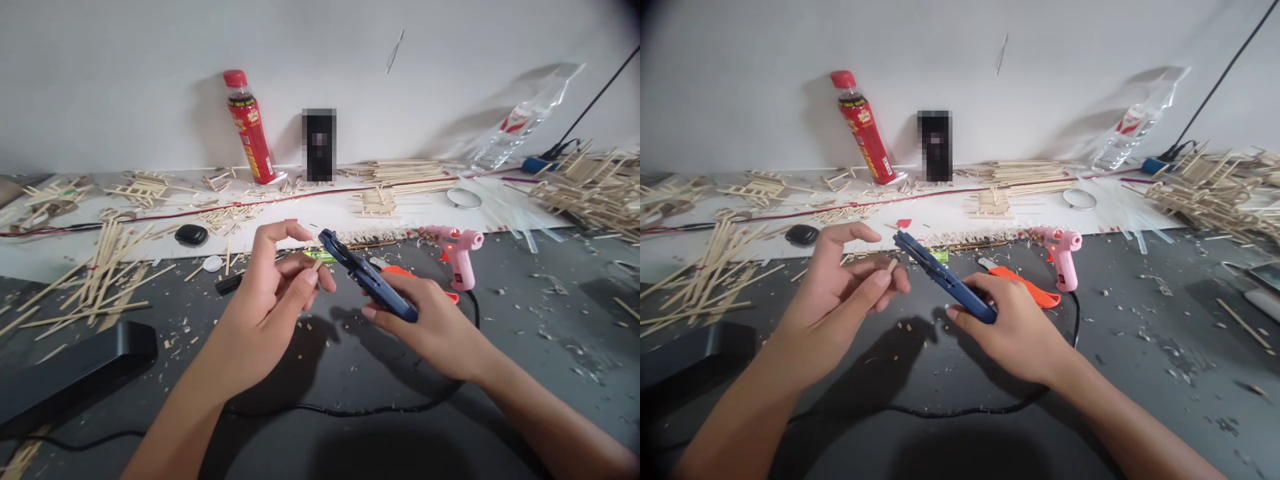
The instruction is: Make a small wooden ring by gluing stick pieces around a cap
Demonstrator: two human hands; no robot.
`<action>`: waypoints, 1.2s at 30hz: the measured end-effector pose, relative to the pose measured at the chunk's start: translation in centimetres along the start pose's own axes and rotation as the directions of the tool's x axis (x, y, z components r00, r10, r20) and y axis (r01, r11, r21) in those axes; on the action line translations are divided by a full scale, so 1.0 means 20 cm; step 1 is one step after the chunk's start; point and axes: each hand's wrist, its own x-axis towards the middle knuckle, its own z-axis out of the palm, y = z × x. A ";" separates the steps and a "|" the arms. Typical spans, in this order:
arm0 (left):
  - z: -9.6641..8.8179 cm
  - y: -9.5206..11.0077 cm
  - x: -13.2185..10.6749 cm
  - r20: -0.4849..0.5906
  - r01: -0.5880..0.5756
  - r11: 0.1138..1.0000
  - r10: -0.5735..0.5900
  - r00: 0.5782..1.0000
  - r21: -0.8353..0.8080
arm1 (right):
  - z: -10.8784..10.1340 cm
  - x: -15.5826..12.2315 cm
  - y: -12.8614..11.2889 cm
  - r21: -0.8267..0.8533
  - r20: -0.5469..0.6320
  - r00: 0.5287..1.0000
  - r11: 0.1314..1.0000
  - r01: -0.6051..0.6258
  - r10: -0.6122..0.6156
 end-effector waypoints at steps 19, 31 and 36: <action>0.06 0.02 -0.05 -0.030 0.062 0.996 -0.064 0.998 -0.061 | 0.06 -0.03 0.00 -0.109 -0.135 0.988 0.992 0.066 -0.081; 0.03 0.06 -0.03 -0.040 0.069 0.965 -0.061 0.997 0.252 | 0.06 -0.02 -0.01 -0.116 -0.151 0.979 0.986 0.118 -0.134; 0.03 0.07 -0.03 -0.044 0.034 0.955 -0.022 0.999 0.295 | 0.07 -0.02 -0.01 -0.139 -0.185 0.965 0.977 0.163 -0.187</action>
